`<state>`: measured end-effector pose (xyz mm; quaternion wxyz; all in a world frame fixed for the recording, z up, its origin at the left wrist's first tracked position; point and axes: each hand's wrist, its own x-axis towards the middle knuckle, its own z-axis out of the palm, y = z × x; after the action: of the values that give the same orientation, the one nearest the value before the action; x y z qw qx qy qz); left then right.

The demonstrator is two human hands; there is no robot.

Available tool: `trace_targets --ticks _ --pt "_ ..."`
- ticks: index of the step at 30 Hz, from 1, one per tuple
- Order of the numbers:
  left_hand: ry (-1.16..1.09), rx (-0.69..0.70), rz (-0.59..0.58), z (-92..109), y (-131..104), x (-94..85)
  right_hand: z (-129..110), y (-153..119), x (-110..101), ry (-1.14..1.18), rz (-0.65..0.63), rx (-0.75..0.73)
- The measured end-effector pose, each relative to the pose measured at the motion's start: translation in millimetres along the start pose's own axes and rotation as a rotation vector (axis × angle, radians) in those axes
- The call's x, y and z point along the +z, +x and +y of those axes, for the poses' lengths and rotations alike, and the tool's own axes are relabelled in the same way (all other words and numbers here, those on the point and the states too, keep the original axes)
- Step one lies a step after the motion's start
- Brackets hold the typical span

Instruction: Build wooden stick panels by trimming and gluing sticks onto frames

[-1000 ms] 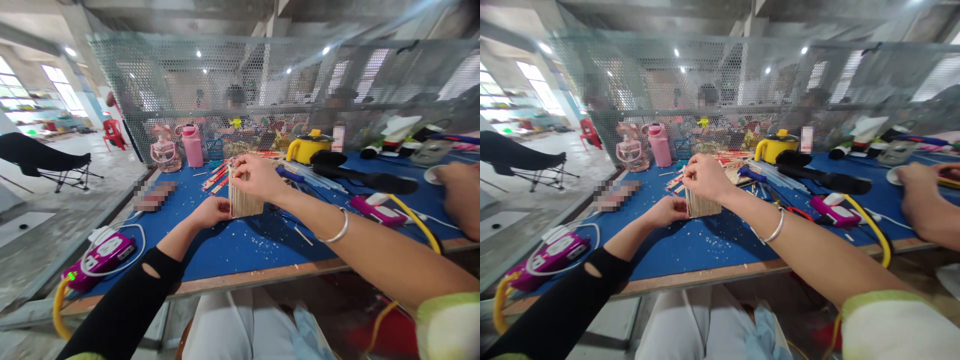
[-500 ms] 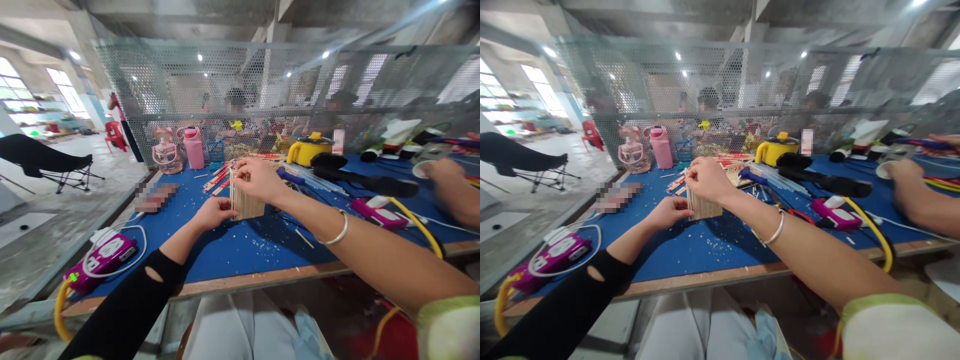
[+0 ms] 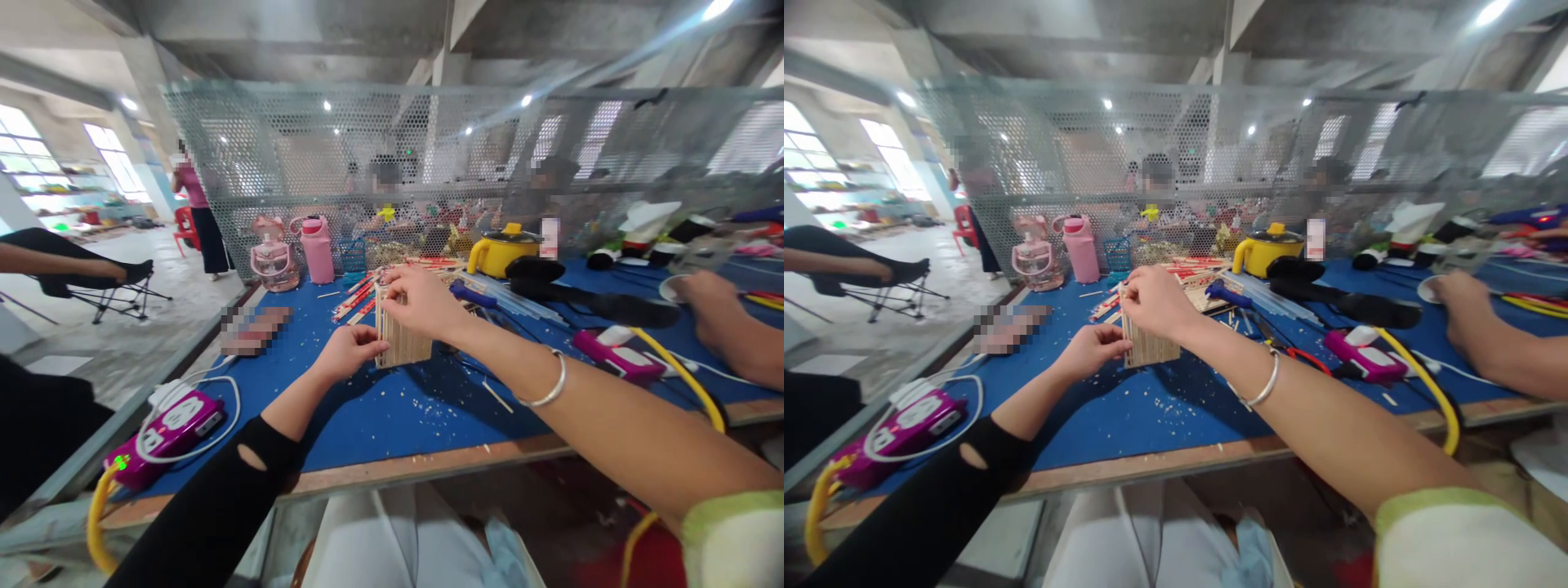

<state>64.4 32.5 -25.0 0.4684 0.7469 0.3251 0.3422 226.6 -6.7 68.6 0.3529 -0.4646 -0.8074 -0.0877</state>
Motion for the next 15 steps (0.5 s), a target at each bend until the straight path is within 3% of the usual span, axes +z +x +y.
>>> trace_targets --ticks 7,15 --pt "-0.047 -0.020 -0.006 5 0 0.7 -2 2 -3 0.002 0.001 0.005" --pt "-0.097 -0.027 -0.018 -6 3 0.1 -1 1 0 0.000 -0.021 -0.005"
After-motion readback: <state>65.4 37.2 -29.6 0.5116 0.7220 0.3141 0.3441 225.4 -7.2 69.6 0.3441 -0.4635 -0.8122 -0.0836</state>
